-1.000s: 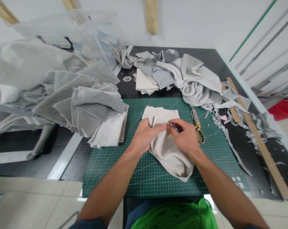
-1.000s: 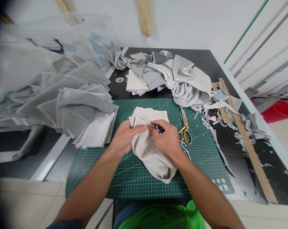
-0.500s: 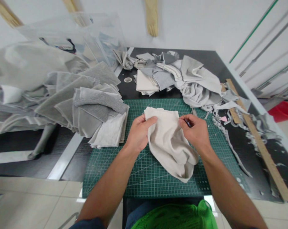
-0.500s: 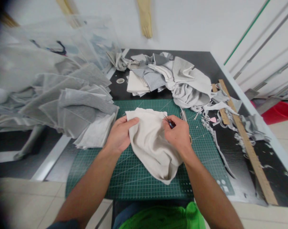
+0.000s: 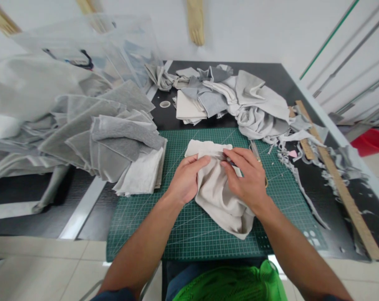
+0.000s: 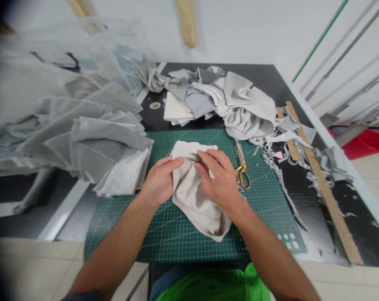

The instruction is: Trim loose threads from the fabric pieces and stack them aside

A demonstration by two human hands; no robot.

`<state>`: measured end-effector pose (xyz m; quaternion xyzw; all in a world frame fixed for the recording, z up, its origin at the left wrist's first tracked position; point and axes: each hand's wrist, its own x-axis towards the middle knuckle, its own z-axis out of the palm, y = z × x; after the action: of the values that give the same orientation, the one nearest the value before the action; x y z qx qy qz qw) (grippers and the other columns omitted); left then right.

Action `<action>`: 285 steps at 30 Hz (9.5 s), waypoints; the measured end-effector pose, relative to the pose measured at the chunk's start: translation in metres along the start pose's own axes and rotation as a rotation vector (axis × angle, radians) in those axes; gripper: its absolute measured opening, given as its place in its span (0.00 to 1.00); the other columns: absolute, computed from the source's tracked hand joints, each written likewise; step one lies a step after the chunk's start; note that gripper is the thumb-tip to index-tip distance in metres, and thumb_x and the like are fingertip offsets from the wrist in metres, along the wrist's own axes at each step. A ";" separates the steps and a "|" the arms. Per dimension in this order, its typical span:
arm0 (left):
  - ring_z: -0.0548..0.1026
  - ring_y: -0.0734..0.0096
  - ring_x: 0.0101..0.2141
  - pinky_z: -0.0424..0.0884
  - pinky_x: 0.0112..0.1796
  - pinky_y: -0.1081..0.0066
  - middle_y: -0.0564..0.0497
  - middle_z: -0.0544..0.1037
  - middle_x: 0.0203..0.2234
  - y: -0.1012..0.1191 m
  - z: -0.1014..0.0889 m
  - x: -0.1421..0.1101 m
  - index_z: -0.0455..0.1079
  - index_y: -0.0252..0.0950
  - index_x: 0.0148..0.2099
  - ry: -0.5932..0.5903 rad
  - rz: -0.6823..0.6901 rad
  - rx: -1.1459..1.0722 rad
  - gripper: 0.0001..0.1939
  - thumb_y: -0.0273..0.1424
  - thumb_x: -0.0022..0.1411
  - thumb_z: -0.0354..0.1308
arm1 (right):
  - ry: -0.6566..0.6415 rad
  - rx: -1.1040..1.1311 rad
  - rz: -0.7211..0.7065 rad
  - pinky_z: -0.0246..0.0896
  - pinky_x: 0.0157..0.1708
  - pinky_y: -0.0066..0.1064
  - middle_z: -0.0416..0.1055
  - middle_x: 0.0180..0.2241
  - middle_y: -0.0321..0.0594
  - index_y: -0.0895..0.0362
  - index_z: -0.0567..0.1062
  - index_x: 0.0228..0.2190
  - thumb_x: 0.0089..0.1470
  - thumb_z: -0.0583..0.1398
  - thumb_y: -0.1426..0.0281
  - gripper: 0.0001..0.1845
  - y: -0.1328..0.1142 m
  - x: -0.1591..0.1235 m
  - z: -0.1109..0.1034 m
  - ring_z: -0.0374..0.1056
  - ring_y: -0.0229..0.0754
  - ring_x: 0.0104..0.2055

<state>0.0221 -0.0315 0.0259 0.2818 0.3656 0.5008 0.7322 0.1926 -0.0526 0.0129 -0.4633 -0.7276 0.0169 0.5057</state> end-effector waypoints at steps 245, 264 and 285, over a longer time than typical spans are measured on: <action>0.74 0.69 0.32 0.68 0.36 0.69 0.49 0.81 0.31 -0.009 -0.010 -0.003 0.83 0.35 0.39 -0.047 0.116 0.498 0.12 0.39 0.61 0.68 | -0.034 -0.003 0.058 0.75 0.44 0.42 0.79 0.40 0.44 0.54 0.83 0.43 0.63 0.60 0.74 0.11 -0.003 -0.004 0.005 0.76 0.45 0.42; 0.79 0.66 0.36 0.74 0.43 0.66 0.47 0.84 0.33 -0.007 -0.005 -0.003 0.84 0.35 0.38 -0.008 0.108 0.283 0.09 0.32 0.53 0.73 | -0.055 0.015 0.094 0.75 0.43 0.42 0.78 0.42 0.45 0.54 0.81 0.45 0.60 0.62 0.71 0.12 -0.003 -0.005 0.003 0.75 0.47 0.42; 0.76 0.72 0.31 0.71 0.36 0.70 0.47 0.83 0.32 -0.004 -0.005 -0.003 0.83 0.33 0.34 -0.068 -0.009 0.241 0.11 0.31 0.48 0.76 | -0.070 0.007 0.028 0.74 0.46 0.42 0.78 0.40 0.45 0.55 0.82 0.45 0.62 0.60 0.75 0.13 -0.003 -0.006 0.005 0.75 0.46 0.43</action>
<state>0.0194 -0.0354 0.0206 0.3830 0.3995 0.4403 0.7070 0.1868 -0.0565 0.0077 -0.4706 -0.7384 0.0426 0.4812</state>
